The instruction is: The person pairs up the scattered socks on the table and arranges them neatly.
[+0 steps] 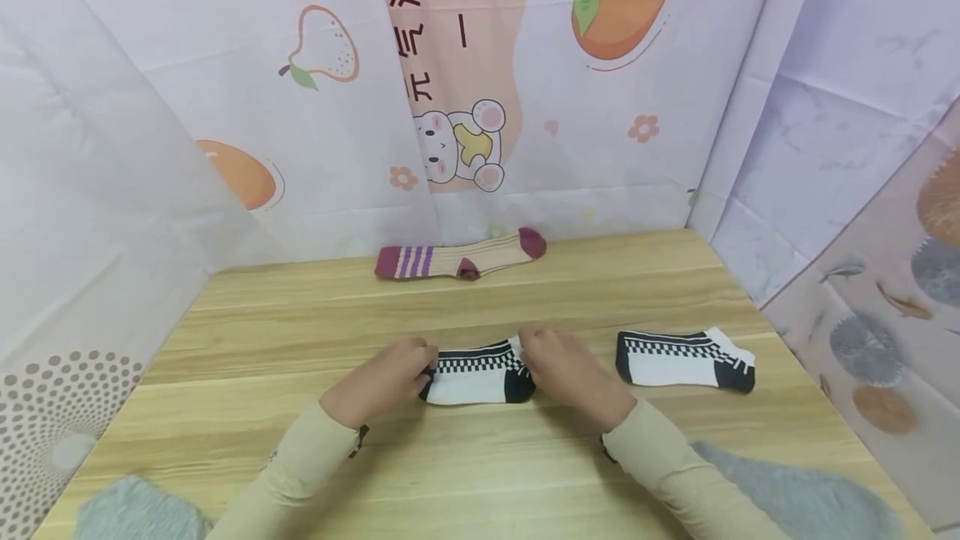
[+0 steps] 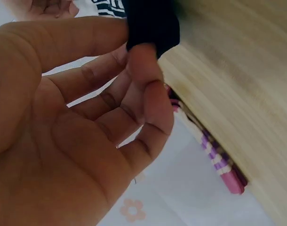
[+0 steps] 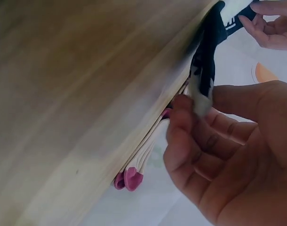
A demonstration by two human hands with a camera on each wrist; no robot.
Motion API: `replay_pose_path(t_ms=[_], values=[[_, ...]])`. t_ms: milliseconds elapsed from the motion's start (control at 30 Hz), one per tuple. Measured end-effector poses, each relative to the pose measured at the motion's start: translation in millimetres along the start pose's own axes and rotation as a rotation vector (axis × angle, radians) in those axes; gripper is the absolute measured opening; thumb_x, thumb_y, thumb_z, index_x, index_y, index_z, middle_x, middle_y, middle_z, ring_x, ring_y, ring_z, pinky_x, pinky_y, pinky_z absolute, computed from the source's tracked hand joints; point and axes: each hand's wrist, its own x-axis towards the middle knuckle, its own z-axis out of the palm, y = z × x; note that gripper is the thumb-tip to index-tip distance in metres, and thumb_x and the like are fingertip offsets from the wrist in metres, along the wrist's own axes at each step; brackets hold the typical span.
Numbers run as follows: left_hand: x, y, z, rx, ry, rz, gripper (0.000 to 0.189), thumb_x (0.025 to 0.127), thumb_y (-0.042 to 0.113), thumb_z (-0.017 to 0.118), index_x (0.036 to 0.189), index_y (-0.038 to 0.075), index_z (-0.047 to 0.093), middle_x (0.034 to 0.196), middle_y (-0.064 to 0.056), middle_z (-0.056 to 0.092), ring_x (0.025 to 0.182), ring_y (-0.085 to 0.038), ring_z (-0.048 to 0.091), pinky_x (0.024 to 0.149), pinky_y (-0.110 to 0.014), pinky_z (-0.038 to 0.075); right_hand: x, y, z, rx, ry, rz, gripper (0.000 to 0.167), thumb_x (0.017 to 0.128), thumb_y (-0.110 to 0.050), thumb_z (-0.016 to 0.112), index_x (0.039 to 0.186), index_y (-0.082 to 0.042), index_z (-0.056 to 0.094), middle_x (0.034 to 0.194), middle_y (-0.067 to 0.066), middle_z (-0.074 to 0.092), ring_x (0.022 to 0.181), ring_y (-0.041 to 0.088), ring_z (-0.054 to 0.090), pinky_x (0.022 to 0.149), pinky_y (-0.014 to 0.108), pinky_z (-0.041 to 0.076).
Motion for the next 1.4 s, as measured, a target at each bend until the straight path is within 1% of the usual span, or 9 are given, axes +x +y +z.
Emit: replay_pose_path(t_ms=[133,300,367,567,767,900,1067,1233,1400], values=[[-3.5,-0.1,-4.9,0.008,0.026,-0.028,0.013,0.087,-0.002,0.067,0.099,0.003,0.068,0.085,-0.008,0.066,0.073,-0.016,0.060,0.066,-0.029,0.054,-0.9,0.4,-2.1,-0.008,-0.010,0.016,0.009,0.099,-0.015,0.060,0.091,-0.010,0.057,0.070,-0.005,0.048,0.060,0.011,0.045,0.053,0.027,0.041],[-6.3,-1.1,-11.0,0.023,0.053,-0.016,0.017,0.082,-0.005,0.071,0.096,0.004,0.066,0.082,-0.006,0.066,0.070,-0.016,0.060,0.063,-0.030,0.053,-2.4,-2.4,-7.5,-0.088,0.051,0.000,0.010,0.096,-0.013,0.065,0.095,-0.007,0.058,0.073,-0.001,0.049,0.063,0.014,0.045,0.054,0.027,0.041],[-6.2,0.1,-12.6,0.024,0.056,-0.004,0.016,0.083,-0.005,0.071,0.096,0.004,0.066,0.081,-0.005,0.066,0.069,-0.014,0.058,0.062,-0.029,0.053,-2.7,-3.7,-10.9,-0.111,0.079,-0.015,0.011,0.095,-0.012,0.067,0.095,-0.006,0.057,0.074,0.001,0.049,0.063,0.014,0.045,0.054,0.027,0.041],[-1.1,11.7,-16.3,0.019,0.051,0.053,0.010,0.087,0.001,0.068,0.096,0.005,0.066,0.077,-0.001,0.062,0.065,-0.010,0.051,0.060,-0.026,0.049,-5.0,-3.8,-24.2,-0.077,0.111,-0.025,0.013,0.092,-0.010,0.069,0.088,-0.008,0.056,0.073,-0.001,0.048,0.064,0.014,0.045,0.055,0.027,0.043],[5.1,25.6,-21.5,0.010,0.092,0.111,0.008,0.088,0.001,0.066,0.094,0.006,0.065,0.075,0.000,0.059,0.064,-0.011,0.050,0.059,-0.026,0.048,-9.3,-0.3,-37.3,-0.100,0.200,-0.046,0.014,0.091,-0.010,0.070,0.085,-0.010,0.057,0.071,-0.003,0.046,0.063,0.014,0.044,0.054,0.028,0.043],[11.4,32.3,-23.3,0.020,0.117,0.141,0.007,0.089,0.003,0.066,0.095,0.007,0.065,0.079,-0.001,0.060,0.067,-0.014,0.055,0.062,-0.028,0.050,-16.1,2.9,-41.5,-0.113,0.237,-0.057,0.013,0.090,-0.010,0.070,0.086,-0.010,0.058,0.070,-0.003,0.046,0.062,0.013,0.044,0.051,0.027,0.042],[24.3,43.2,-23.3,0.016,0.109,0.150,0.011,0.090,0.004,0.066,0.101,0.008,0.066,0.087,-0.002,0.064,0.073,-0.013,0.058,0.066,-0.028,0.053,-29.9,13.2,-48.4,-0.127,0.237,-0.029,0.011,0.089,-0.009,0.071,0.089,-0.009,0.061,0.073,-0.003,0.049,0.064,0.015,0.047,0.054,0.030,0.044],[36.2,53.1,-23.0,0.018,0.096,0.159,0.011,0.091,0.006,0.066,0.101,0.008,0.066,0.086,-0.001,0.062,0.070,-0.011,0.054,0.062,-0.024,0.050,-40.7,24.2,-59.0,-0.122,0.226,-0.003,0.009,0.089,-0.007,0.071,0.092,-0.008,0.062,0.075,0.000,0.054,0.068,0.018,0.054,0.059,0.036,0.049],[48.2,62.8,-22.3,0.033,0.082,0.171,0.007,0.091,0.008,0.066,0.097,0.011,0.063,0.083,0.000,0.060,0.067,-0.010,0.053,0.058,-0.023,0.047,-49.2,37.7,-73.5,-0.073,0.139,0.088,0.007,0.094,-0.009,0.066,0.099,-0.005,0.063,0.079,0.001,0.057,0.070,0.017,0.055,0.061,0.036,0.049]])
